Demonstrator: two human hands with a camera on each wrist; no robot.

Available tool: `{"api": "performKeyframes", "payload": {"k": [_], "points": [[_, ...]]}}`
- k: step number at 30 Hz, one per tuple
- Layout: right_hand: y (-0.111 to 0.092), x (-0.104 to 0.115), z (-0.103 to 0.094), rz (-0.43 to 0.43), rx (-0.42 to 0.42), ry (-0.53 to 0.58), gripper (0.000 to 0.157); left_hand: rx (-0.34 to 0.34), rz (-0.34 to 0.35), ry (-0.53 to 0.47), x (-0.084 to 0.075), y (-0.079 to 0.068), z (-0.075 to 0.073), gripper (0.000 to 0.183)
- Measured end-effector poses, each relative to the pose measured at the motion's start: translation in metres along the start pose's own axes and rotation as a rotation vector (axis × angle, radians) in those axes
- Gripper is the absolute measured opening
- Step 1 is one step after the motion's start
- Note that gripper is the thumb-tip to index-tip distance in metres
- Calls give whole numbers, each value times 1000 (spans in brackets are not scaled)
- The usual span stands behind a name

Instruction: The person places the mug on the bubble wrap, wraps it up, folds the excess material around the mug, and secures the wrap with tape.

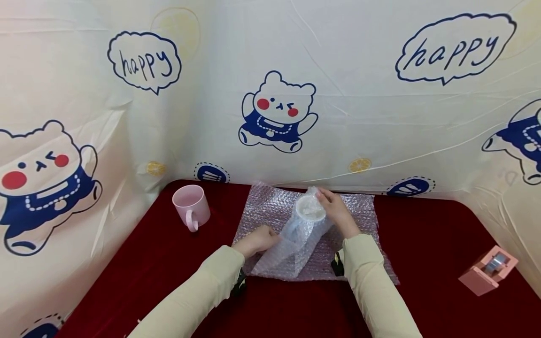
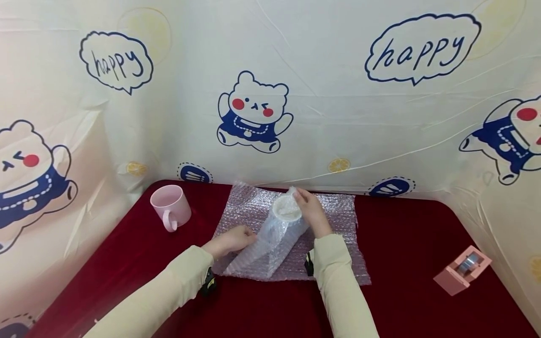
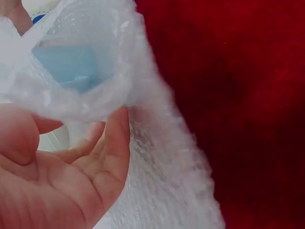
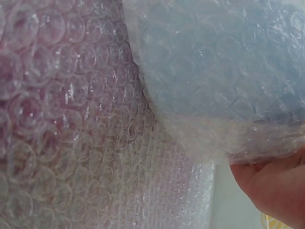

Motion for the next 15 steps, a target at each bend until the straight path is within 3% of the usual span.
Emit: {"api": "performKeyframes", "payload": {"k": [3, 7, 9, 12, 15], "points": [[0, 1, 0, -1, -2, 15, 47, 12, -11, -50, -2, -5, -4, 28], [0, 1, 0, -12, -13, 17, 46, 2, -3, -121, 2, 1, -6, 15], [1, 1, 1, -17, -18, 11, 46, 2, 3, -151, 1, 4, -9, 24], [1, 0, 0, -23, -26, -1, 46, 34, -41, -230, 0, 6, -13, 20], [1, 0, 0, -19, -27, -2, 46, 121, -57, -352, 0, 6, -17, 19]]}}
Point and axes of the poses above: each hand's wrist, its own y-axis towards the middle knuckle, its own z-axis out of the palm, x = y × z, the point moved 4 cm from there along y, towards the middle knuckle, and after that the axes turned 10 degrees about -x, right-handed, at the moved point
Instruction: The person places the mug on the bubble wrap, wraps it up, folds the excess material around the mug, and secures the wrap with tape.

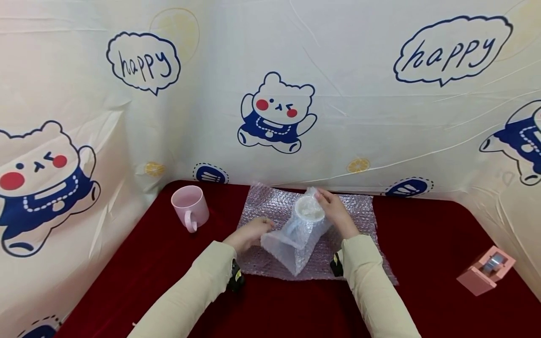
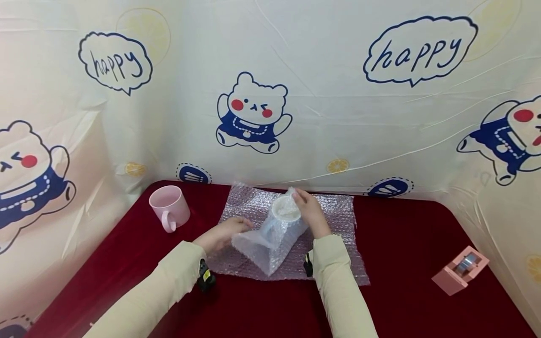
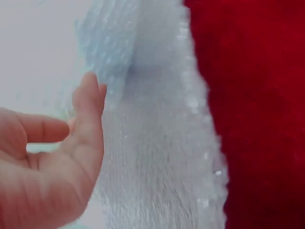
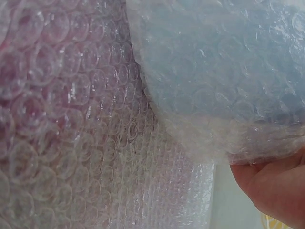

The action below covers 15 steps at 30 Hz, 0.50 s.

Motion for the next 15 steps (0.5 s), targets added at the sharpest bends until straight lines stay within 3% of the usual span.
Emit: {"api": "performKeyframes", "payload": {"k": [2, 6, 8, 11, 15], "points": [[0, 0, 0, 0, 1, 3, 45, 81, 5, -46, 0, 0, -2, 36], [0, 0, 0, 6, 6, 3, 46, 272, 94, -75, 0, -1, -6, 45], [0, -1, 0, 1, 1, -5, 45, 332, 142, -55, -2, -3, -8, 49], [0, -1, 0, -10, -6, -9, 45, 337, 234, 26, -5, -7, -10, 52], [0, -1, 2, -22, -13, 5, 44, 243, 409, 107, -8, -5, -7, 46]]}}
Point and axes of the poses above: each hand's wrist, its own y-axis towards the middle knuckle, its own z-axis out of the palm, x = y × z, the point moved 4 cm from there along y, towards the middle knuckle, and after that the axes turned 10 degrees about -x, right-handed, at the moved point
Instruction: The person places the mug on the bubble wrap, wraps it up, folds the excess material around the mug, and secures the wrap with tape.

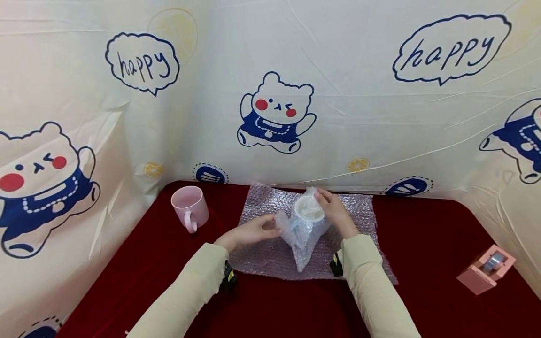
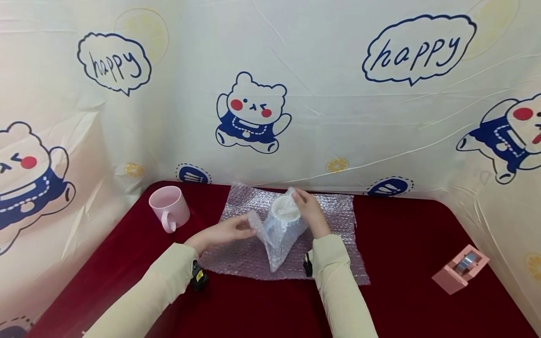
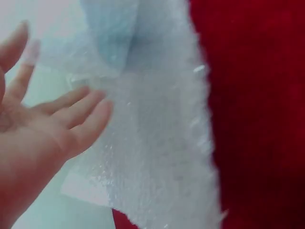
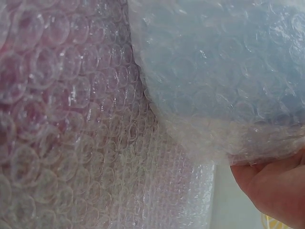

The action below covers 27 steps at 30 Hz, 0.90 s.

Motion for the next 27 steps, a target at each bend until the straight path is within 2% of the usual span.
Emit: {"api": "performKeyframes", "payload": {"k": [3, 6, 10, 13, 16, 20, 27], "points": [[0, 0, 1, 8, 0, 9, 44, -92, 75, 16, 0, 5, 5, 36], [-1, 1, 1, 17, 7, 7, 45, -205, 89, 56, -3, 9, 8, 28], [-3, 1, 0, 26, 9, 6, 45, -293, 139, 135, -9, 13, 12, 24], [-3, 1, 0, 18, 0, 10, 45, -301, 208, 204, -15, 15, 15, 23], [-3, 2, -1, 7, -9, 19, 44, -269, 264, 274, -16, 17, 21, 28], [-4, 3, 0, 11, -15, 31, 44, -249, 290, 348, -15, 19, 28, 34], [-4, 3, 0, -3, -22, 22, 44, -329, 329, 536, -22, 23, 28, 31]]}}
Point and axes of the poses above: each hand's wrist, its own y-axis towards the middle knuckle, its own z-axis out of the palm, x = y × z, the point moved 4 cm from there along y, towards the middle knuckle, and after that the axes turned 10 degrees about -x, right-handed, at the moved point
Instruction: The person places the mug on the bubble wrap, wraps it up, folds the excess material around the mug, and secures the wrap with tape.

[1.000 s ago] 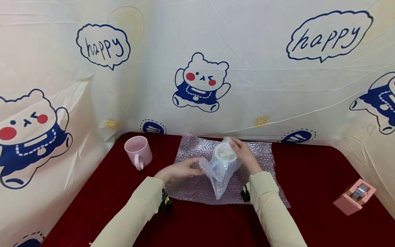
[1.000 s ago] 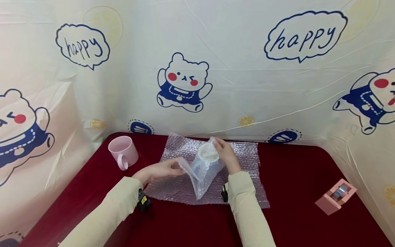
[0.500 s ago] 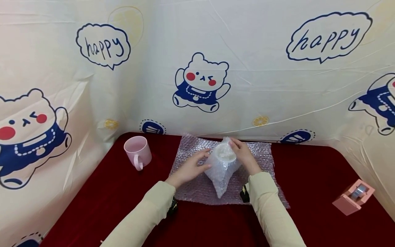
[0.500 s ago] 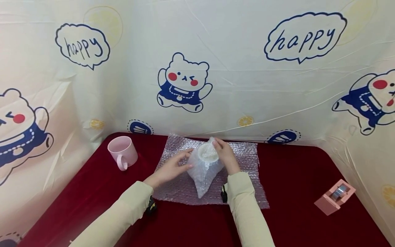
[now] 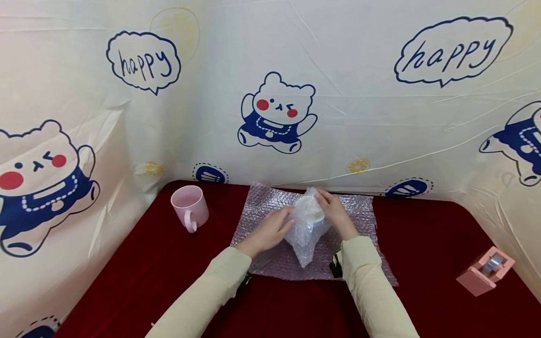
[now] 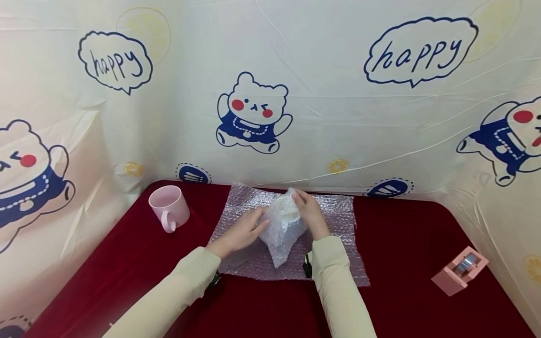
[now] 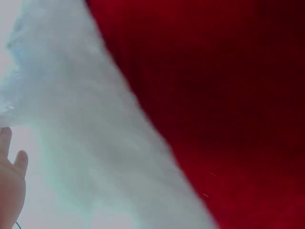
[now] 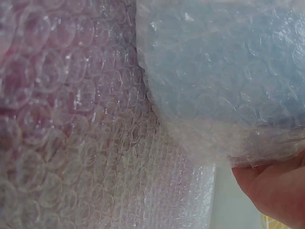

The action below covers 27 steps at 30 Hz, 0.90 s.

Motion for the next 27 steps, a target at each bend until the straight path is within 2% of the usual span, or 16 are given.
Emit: {"api": "performKeyframes", "payload": {"k": [5, 12, 15, 21, 27], "points": [[-1, 0, 0, -2, -3, -13, 44, -18, 6, 165, -7, 7, -3, 24], [-1, -1, 1, 15, 6, 8, 44, -74, 126, 374, -25, 14, -5, 14], [-1, -1, 2, 23, 13, 26, 45, -94, 135, 430, -26, 16, -3, 11], [-1, -3, 4, 37, 41, 29, 46, -89, 114, 488, -25, 22, -1, 15], [0, -4, 2, 22, 54, 5, 47, -65, 77, 444, -24, 29, -2, 13]]}}
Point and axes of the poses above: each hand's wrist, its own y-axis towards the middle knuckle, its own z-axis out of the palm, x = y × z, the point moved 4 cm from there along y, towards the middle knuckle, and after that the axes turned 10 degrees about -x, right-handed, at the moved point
